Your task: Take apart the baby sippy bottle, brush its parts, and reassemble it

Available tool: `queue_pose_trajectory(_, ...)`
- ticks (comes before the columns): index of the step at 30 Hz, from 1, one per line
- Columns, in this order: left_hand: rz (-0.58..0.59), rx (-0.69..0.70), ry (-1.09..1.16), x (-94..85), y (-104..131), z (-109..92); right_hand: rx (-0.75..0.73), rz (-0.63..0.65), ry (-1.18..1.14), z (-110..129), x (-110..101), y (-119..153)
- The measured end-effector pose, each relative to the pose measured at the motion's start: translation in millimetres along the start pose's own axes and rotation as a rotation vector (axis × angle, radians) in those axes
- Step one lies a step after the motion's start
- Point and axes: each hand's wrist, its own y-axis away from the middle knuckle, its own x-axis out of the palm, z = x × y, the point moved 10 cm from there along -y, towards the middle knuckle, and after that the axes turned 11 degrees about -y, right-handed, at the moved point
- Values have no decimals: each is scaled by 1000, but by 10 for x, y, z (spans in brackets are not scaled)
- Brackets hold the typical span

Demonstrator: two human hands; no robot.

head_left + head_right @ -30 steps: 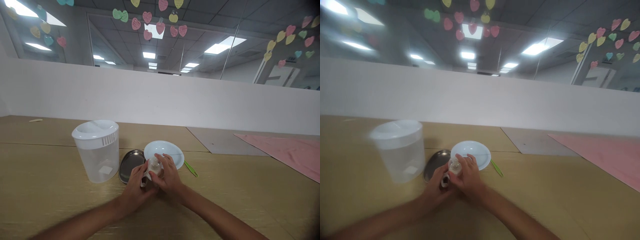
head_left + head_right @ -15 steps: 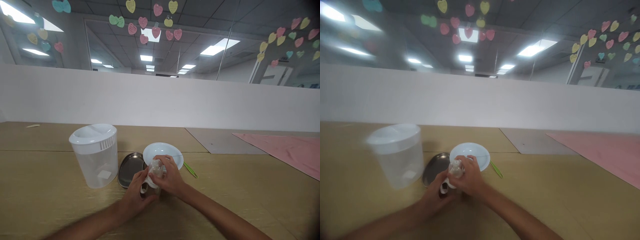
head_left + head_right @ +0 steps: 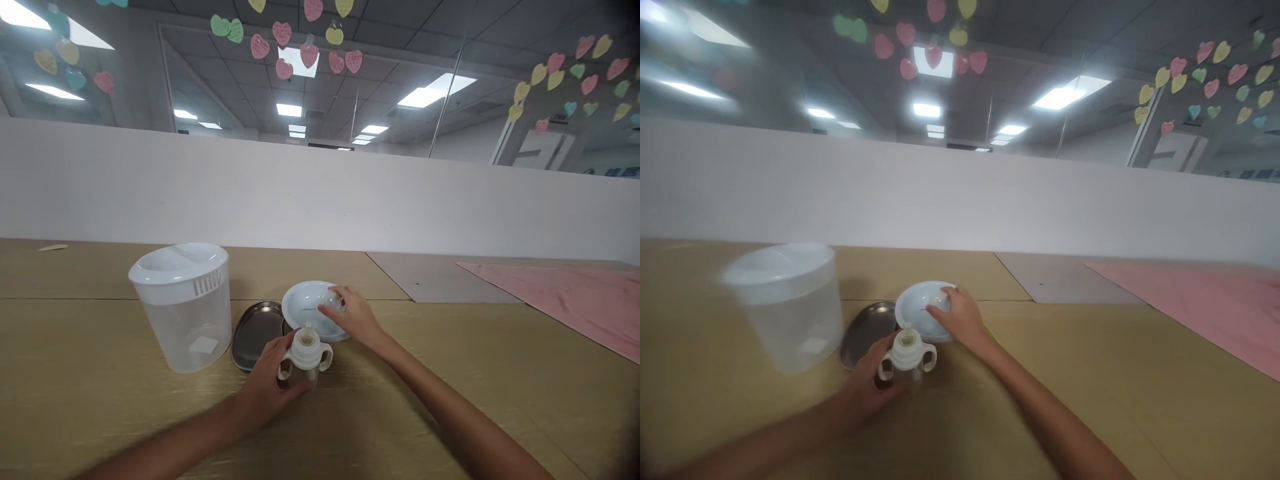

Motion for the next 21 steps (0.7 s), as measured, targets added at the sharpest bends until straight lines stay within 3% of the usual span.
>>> queue_pose_trajectory(3,-13,22,-16,-7,-2,-18,98,192,171,-287,255,-6)
queue_pose_trajectory(7,9,36,-64,5,-6,-33,36,264,285,-336,418,55)
queue_pose_trajectory(9,14,37,-66,6,-5,-32,-47,216,253,-202,370,66)
queue_pose_trajectory(12,-9,52,-52,-18,-3,-46,-214,134,53,194,208,133)
queue_pose_trajectory(14,-20,65,-38,-28,1,-66,-286,265,-108,478,263,254)
queue_pose_trajectory(16,-19,50,-7,-30,8,-66,-351,363,-129,724,335,395)
queue_pose_trajectory(18,10,0,45,-8,16,-37,-396,331,-42,862,337,469)
queue_pose_trajectory(21,102,-84,122,67,30,11,-388,330,-55,887,332,481)
